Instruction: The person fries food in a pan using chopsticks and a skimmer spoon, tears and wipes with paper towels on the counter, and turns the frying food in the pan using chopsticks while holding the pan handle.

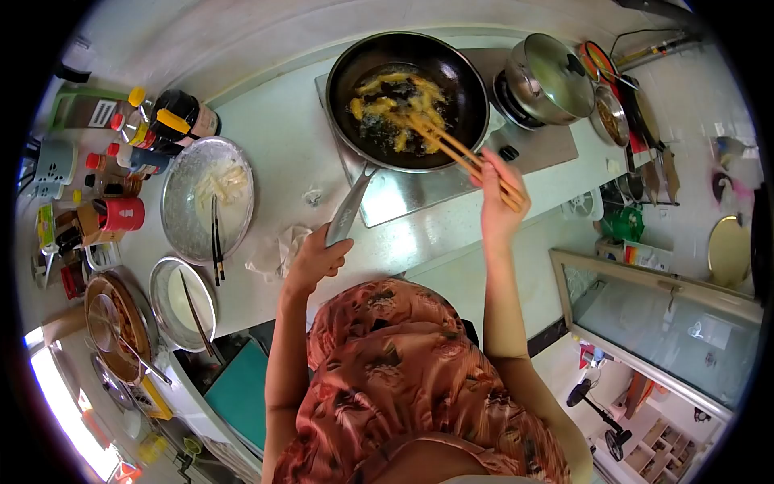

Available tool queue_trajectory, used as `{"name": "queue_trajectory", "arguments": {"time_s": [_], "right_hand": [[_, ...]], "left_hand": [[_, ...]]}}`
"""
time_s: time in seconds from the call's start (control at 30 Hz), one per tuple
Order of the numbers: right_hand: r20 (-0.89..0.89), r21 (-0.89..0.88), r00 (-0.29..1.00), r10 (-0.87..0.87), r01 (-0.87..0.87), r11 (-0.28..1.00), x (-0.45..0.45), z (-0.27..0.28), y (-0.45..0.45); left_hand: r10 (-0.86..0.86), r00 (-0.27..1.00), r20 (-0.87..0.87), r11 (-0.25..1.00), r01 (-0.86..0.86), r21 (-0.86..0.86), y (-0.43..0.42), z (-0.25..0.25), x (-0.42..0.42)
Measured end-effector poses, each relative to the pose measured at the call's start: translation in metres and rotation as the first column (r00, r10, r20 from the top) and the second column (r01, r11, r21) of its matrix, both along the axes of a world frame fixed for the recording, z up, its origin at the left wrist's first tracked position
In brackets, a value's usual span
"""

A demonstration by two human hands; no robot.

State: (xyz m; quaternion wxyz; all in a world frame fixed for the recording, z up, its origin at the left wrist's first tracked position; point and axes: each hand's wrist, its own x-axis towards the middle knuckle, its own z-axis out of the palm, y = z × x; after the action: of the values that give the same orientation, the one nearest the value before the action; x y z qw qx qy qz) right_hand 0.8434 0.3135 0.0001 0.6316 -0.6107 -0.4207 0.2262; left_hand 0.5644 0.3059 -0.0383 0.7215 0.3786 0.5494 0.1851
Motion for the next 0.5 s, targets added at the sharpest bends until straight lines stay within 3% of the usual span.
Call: {"name": "queue_trajectory", "arguments": {"time_s": [0.1,0.2,0.3,0.4,0.5], "right_hand": [[0.081,-0.024,0.997,-0.018,0.02,1.0,0.013,0.023,-0.01],[0.177,-0.163,0.984,-0.004,0.034,0.986,0.023,0.051,-0.023],[0.147,-0.202,0.989,-0.004,0.034,0.979,0.02,0.05,-0.022],[0.139,-0.132,0.99,0.039,-0.021,0.991,0.017,0.021,-0.006],[0.083,-0.001,0.996,-0.04,0.04,0.999,0.013,0.007,-0.002]], "left_hand": [[-0.001,1.0,-0.002,1.0,0.001,0.005,0.0,-0.001,0.0],[-0.004,1.0,-0.006,1.0,0.004,-0.012,0.001,0.004,0.002],[0.006,1.0,0.002,1.0,-0.006,-0.014,0.001,0.003,0.002],[-0.006,1.0,-0.011,0.999,0.005,-0.036,0.001,-0.002,0.001],[-0.009,1.0,-0.018,1.0,0.009,-0.026,0.001,-0.001,0.002]]}}
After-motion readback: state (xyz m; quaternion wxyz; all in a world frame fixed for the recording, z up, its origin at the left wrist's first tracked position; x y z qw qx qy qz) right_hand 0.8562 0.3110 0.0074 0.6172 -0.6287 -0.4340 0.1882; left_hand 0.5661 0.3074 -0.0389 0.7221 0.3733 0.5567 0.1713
